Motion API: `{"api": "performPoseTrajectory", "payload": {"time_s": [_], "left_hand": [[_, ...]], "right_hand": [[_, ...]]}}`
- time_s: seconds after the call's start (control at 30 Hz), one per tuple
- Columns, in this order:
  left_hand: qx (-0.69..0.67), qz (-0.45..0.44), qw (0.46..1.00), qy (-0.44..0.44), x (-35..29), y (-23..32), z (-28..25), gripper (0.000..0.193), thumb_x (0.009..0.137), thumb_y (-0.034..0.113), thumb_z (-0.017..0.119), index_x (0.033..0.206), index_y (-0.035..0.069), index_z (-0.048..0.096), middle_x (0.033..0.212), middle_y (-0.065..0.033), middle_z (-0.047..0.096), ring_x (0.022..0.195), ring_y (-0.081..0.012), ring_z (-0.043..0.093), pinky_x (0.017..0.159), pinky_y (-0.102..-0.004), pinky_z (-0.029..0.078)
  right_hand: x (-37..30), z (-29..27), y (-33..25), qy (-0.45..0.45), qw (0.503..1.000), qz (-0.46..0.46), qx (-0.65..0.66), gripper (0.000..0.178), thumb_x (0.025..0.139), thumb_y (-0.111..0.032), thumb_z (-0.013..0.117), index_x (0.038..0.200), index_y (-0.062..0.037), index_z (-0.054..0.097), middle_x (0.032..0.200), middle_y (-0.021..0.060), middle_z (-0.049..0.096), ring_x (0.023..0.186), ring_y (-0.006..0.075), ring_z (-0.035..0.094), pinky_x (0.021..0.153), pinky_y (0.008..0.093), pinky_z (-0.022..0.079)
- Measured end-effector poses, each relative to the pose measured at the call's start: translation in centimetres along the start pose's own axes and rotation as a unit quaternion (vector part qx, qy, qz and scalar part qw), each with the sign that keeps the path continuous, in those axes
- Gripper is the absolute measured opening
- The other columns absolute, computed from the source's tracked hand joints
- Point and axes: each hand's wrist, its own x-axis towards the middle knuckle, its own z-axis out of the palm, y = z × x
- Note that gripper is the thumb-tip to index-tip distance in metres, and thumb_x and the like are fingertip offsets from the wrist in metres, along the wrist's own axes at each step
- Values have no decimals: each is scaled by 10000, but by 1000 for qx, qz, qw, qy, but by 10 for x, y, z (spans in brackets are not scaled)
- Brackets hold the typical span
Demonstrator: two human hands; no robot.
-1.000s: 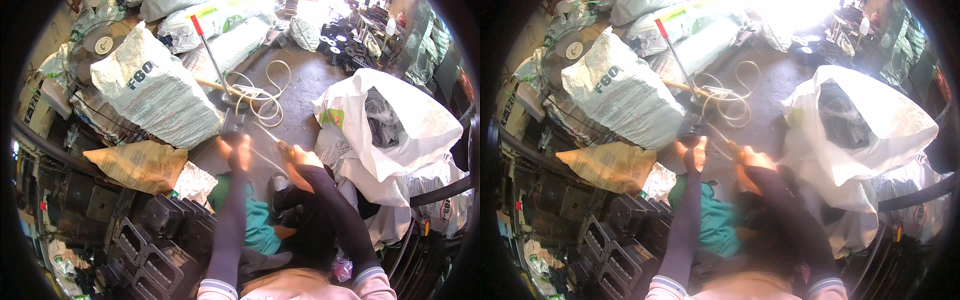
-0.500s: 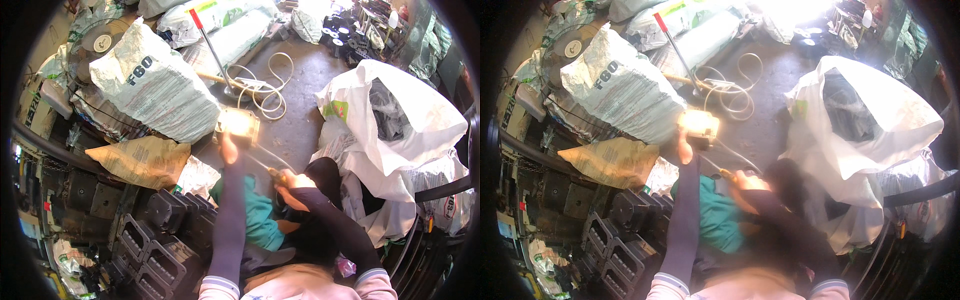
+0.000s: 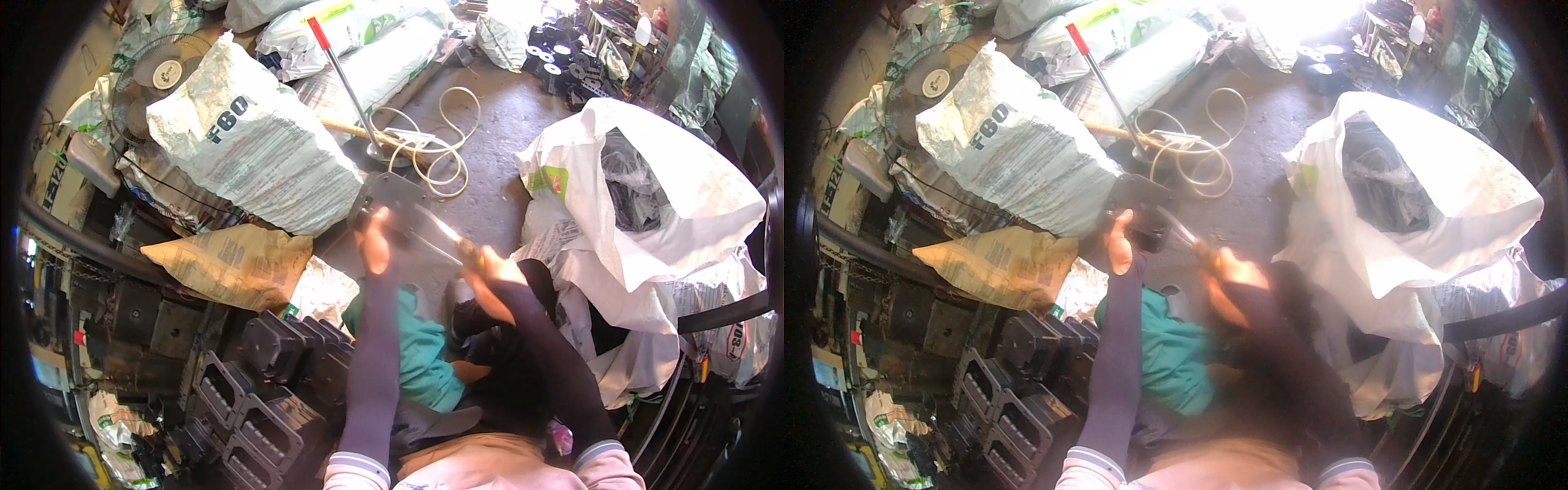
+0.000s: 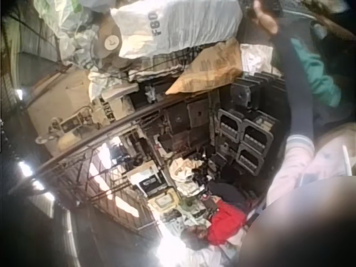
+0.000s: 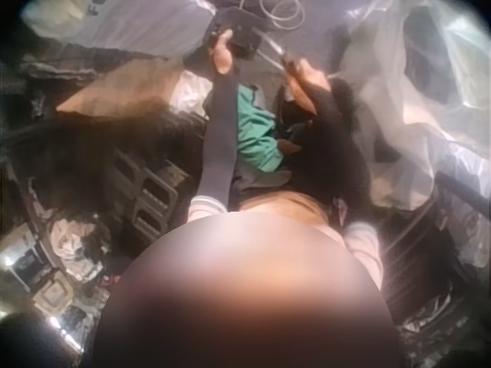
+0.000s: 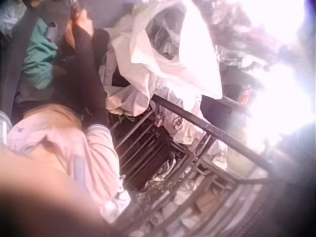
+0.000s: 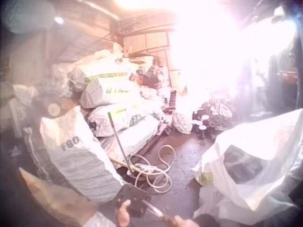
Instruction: The person is cleaning black plastic parts using a green cloth and a tool. They repeatedly wipe the parts and place them into a white sack. The person is sitting on the floor in a cluttered room.
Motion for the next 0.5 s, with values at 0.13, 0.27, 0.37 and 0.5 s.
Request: {"api": "performPoseTrajectory", "payload": {"time_s": [0.13, 0.27, 0.37, 0.5], "left_hand": [[34, 26, 999, 19, -4, -2, 5, 323, 847, 69, 681, 1151, -1, 597, 1042, -59, 628, 934, -153, 601, 852, -290, 485], [71, 75, 995, -12, -6, -2, 4, 317, 851, 72, 675, 1151, 3, 597, 1041, -44, 626, 911, -144, 601, 832, -284, 488], [112, 96, 987, -62, -5, 0, 0, 374, 829, 138, 702, 1168, 21, 597, 1076, -82, 633, 963, -221, 624, 868, -360, 504], [21, 8, 1000, -3, -6, 3, -7, 414, 871, 283, 656, 1197, 39, 585, 1101, -104, 633, 1011, -246, 609, 906, -389, 482]], "right_hand": [[4, -8, -18, -65, 998, 4, 6, 349, 889, -283, 650, 1127, -61, 523, 950, 307, 654, 924, 473, 646, 799, 516, 520], [10, -8, -23, -85, 996, -18, -11, 348, 890, -279, 648, 1139, -71, 523, 956, 306, 655, 923, 466, 649, 796, 521, 517], [16, -8, -15, -64, 998, -3, 13, 339, 901, -301, 631, 1120, -63, 528, 961, 264, 673, 904, 443, 658, 772, 514, 521], [6, -9, 6, -11, 999, 35, 34, 365, 909, -313, 627, 1138, -38, 554, 992, 267, 668, 949, 422, 658, 802, 476, 515]]}}
